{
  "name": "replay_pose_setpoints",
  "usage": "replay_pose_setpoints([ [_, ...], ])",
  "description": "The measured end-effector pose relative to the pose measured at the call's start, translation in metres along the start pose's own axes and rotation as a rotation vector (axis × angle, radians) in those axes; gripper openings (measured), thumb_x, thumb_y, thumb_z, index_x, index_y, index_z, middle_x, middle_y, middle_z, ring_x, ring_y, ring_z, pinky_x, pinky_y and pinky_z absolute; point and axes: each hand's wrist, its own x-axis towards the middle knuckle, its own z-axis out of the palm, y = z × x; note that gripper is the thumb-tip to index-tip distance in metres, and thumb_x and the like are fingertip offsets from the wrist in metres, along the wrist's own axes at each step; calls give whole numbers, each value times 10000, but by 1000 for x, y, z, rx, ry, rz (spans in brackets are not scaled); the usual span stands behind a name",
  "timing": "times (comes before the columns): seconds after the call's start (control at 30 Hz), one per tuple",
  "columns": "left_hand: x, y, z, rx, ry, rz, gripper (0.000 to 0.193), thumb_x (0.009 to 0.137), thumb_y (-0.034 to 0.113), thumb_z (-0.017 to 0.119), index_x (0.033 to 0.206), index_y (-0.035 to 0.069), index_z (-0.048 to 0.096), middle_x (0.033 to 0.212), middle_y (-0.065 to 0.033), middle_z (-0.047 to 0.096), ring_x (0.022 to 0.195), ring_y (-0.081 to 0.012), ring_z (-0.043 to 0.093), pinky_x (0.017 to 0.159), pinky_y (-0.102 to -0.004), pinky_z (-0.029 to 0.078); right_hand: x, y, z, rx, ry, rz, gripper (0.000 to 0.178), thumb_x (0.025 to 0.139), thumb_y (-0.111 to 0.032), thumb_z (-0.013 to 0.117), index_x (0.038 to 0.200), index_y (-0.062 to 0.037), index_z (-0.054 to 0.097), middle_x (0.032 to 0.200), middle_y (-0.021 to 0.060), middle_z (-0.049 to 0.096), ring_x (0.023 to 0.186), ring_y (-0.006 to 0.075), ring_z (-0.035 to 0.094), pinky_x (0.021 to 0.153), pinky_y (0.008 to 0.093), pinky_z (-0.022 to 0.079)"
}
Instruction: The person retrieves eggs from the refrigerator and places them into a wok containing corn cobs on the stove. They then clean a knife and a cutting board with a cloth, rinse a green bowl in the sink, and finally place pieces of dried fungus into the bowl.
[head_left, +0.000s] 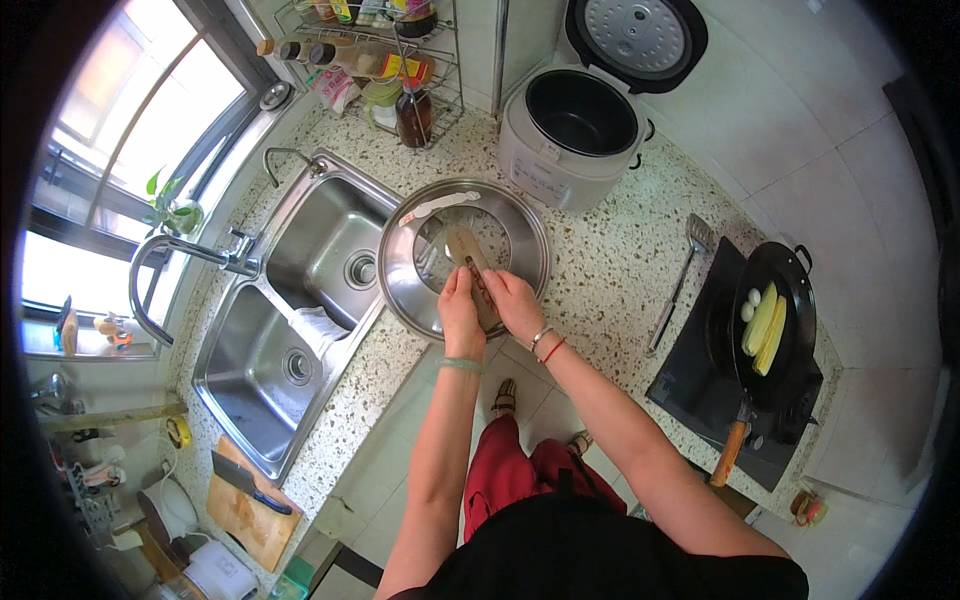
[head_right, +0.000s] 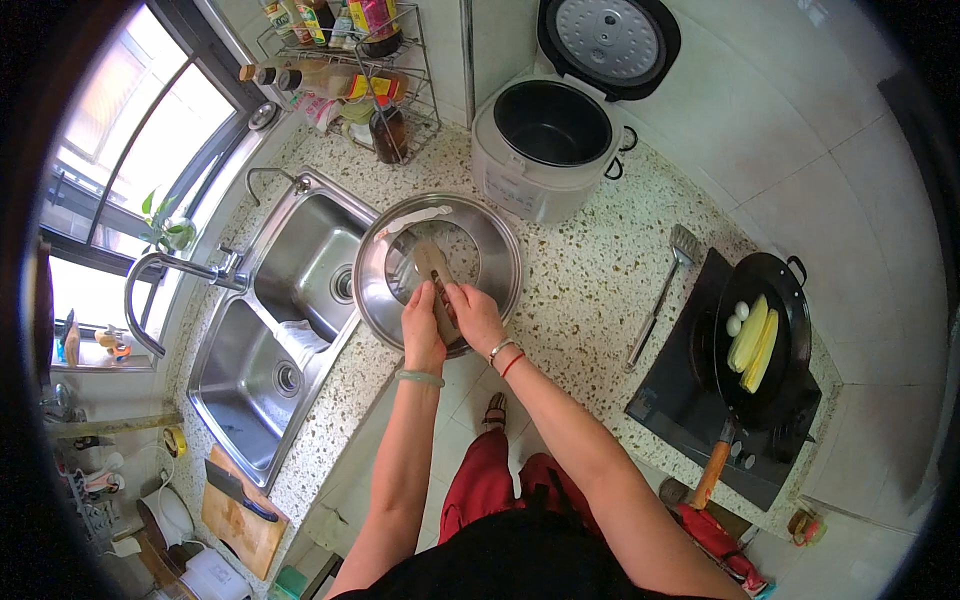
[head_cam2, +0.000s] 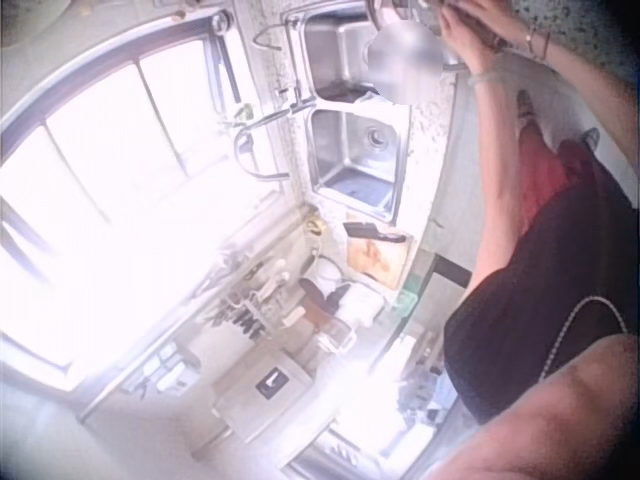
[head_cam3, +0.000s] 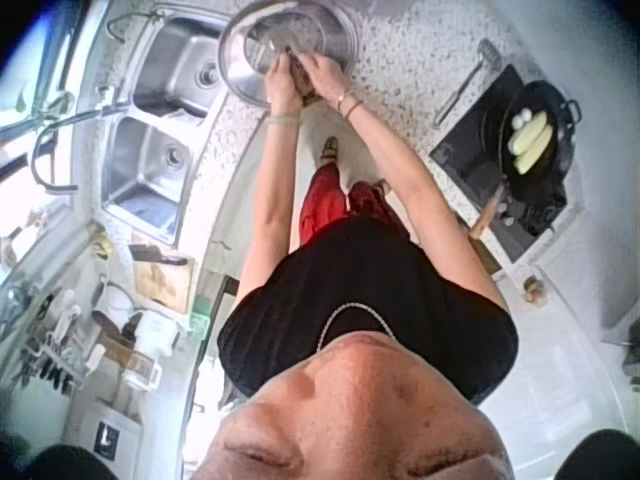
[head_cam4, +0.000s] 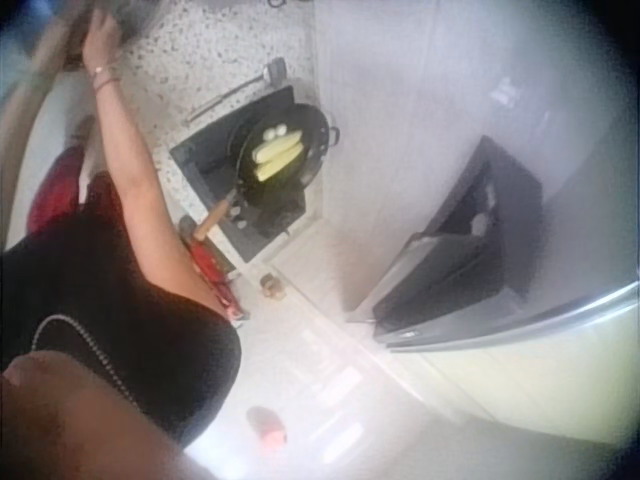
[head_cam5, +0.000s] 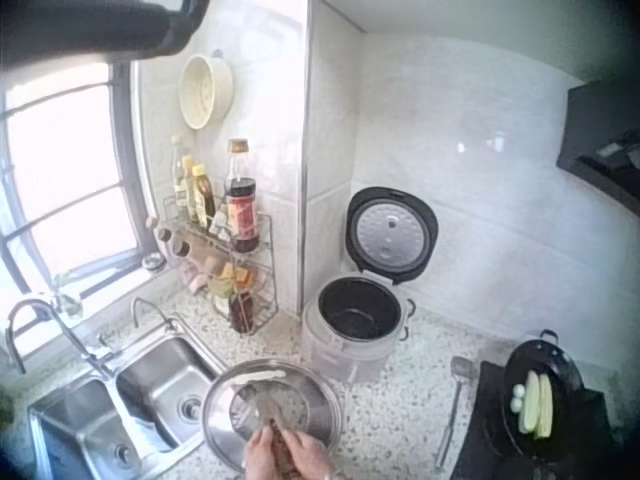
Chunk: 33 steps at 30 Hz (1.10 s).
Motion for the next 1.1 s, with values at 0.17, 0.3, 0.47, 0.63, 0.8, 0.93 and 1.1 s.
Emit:
replay_pose_setpoints([
  [0.17,-57,14,1,68,-89,14,211,984,220,491,1026,44,599,806,10,590,645,-79,531,549,-232,440,-52,-20,-3,-21,37,-80,378,978,-325,468,887,9,619,670,61,601,574,152,557,548,294,449],
  [0.3,-122,22,32,100,-146,-4,212,986,236,496,1036,55,596,807,15,585,650,-69,525,558,-223,437,-107,-42,-27,22,118,-137,380,982,-317,457,894,14,622,680,85,625,587,183,593,561,310,469],
  [0.47,-184,5,84,142,-398,17,271,987,256,499,1091,25,595,886,-23,632,704,-81,568,620,-229,479,-174,-75,-92,164,197,-206,345,991,-289,455,911,10,608,707,54,603,633,140,577,585,284,467],
  [0.63,-241,-45,172,201,-643,-85,238,986,239,504,1087,38,581,840,11,592,671,-66,532,589,-215,448,-243,-91,-190,215,413,-278,328,990,-273,452,935,13,602,771,48,605,694,122,563,621,273,458],
  [0.8,-282,-129,247,209,-831,-238,184,979,212,512,998,52,601,781,23,578,628,-63,516,560,-211,428,-297,-80,-283,153,717,-277,305,999,-261,452,904,-13,601,726,-18,558,645,63,485,581,212,390],
  [0.93,-299,-195,290,246,-924,-300,192,975,209,508,949,39,593,753,12,562,596,-79,507,549,-225,429,-322,-58,-343,231,818,-225,305,995,-294,449,913,-46,608,721,-32,543,585,56,486,463,211,370],
  [1.1,-290,-258,324,320,-968,-416,202,973,216,518,979,34,606,789,-13,607,618,-101,553,561,-243,460,-326,-37,-396,348,885,-117,302,991,-305,451,898,-61,603,698,-34,508,549,66,463,407,227,338],
])
